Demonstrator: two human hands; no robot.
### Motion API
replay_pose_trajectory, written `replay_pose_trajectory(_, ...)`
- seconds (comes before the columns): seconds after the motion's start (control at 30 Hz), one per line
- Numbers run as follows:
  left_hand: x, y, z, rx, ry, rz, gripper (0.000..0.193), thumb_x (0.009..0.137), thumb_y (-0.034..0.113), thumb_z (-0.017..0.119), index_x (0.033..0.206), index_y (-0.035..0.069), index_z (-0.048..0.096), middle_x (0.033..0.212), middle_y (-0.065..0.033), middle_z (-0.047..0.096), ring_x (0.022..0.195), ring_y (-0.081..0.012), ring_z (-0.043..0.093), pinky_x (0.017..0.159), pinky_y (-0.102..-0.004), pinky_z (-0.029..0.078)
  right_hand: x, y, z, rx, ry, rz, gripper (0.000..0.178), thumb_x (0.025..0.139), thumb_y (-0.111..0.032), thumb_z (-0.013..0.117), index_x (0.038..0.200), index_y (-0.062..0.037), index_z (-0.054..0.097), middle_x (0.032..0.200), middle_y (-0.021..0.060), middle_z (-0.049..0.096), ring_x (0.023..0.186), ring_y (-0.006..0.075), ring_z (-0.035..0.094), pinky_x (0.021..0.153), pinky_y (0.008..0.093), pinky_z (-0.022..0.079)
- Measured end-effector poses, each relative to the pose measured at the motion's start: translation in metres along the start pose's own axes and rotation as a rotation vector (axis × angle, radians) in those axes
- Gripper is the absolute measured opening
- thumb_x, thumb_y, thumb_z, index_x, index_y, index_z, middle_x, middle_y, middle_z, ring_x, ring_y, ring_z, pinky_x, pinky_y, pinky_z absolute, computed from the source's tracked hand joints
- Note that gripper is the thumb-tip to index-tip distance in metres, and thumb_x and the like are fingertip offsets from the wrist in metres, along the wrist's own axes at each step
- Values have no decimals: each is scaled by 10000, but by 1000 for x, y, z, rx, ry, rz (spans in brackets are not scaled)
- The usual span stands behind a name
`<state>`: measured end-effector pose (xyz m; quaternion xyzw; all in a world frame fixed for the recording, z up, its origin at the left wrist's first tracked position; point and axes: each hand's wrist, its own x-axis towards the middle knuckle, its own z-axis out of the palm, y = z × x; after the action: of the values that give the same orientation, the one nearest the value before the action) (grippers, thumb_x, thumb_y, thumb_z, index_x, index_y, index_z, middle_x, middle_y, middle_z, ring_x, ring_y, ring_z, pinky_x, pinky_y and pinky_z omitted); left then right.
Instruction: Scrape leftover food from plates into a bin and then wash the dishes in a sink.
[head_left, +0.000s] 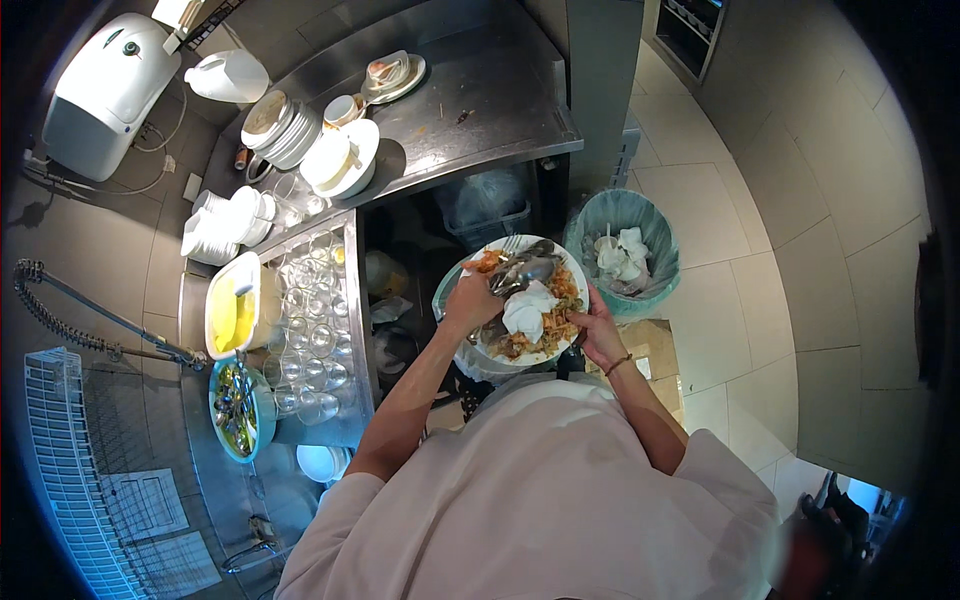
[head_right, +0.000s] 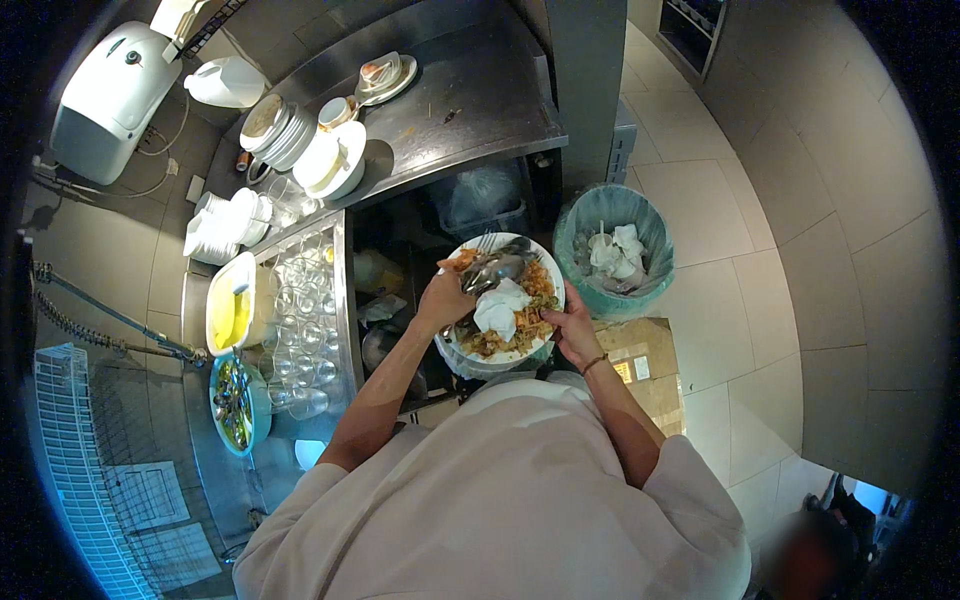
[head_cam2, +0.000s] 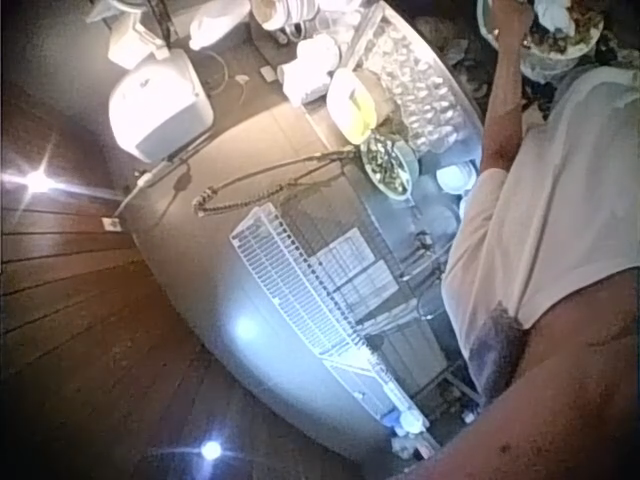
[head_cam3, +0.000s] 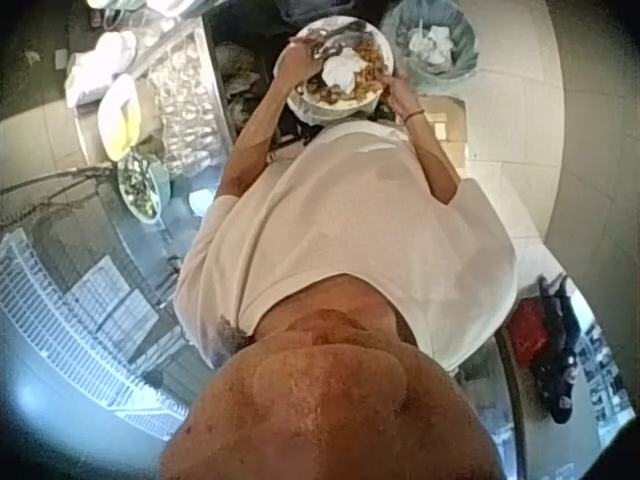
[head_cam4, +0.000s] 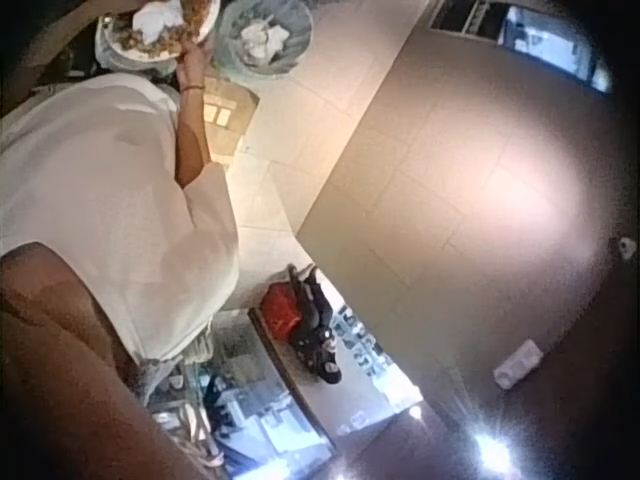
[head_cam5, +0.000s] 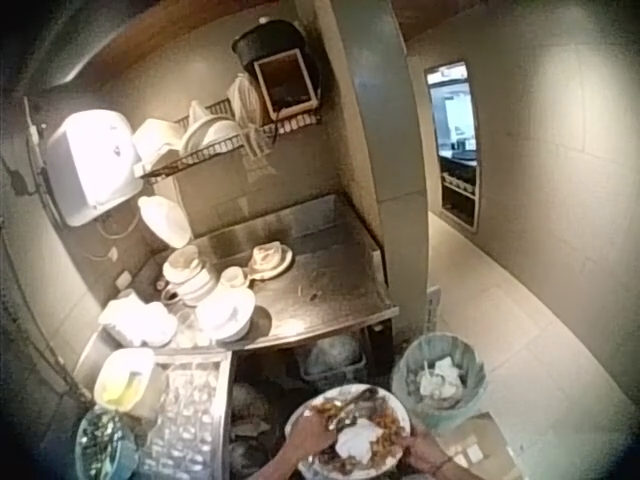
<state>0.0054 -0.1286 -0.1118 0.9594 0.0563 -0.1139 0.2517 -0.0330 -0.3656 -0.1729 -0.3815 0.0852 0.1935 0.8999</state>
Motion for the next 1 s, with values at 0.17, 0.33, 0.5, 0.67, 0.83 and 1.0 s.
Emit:
replay_pose_trajectory(0.17,-3,-2,-5,-19,-6,164,321,683,230,655,906,0,635,862,-223,635,862,-351,624,787,-431,484,2,1,-3,-28,-6,-11,671,764,152,485,1373,-91,342,1273,77,499,1125,194,523,926,333,453)
replay_pose_trajectory(0.33,-11,5,-25,-64,-105,40,296,682,225,649,880,5,637,805,-209,638,816,-347,629,736,-435,482,3,0,-5,-1,-2,-10,679,751,151,514,1368,-88,363,1220,75,538,1054,175,552,886,281,456)
replay_pose_trajectory(0.5,-20,4,-34,81,41,144,262,681,198,657,866,17,619,786,-203,638,796,-355,627,722,-442,493,4,-4,2,9,-11,-30,681,760,140,526,1375,-100,357,1243,72,520,1057,169,551,872,282,464)
replay_pose_trajectory(0.67,-18,14,-24,164,79,194,274,686,146,646,934,36,607,809,-203,636,823,-364,625,728,-452,496,7,-8,4,-57,-43,-32,659,767,136,527,1364,-93,368,1245,74,521,1068,168,553,852,290,484)
replay_pose_trajectory(0.83,-3,-2,0,153,84,267,289,691,132,643,961,39,601,818,-205,637,820,-373,625,723,-459,496,8,-14,4,-116,-66,8,598,750,148,488,1313,-42,419,1183,88,570,1029,184,582,876,324,484)
replay_pose_trajectory(1.0,-2,11,-8,130,-59,228,362,690,215,662,998,30,612,854,-221,636,827,-380,622,732,-463,495,12,-7,-25,-129,40,154,528,755,128,480,1264,-11,456,1139,106,591,992,187,598,850,320,497)
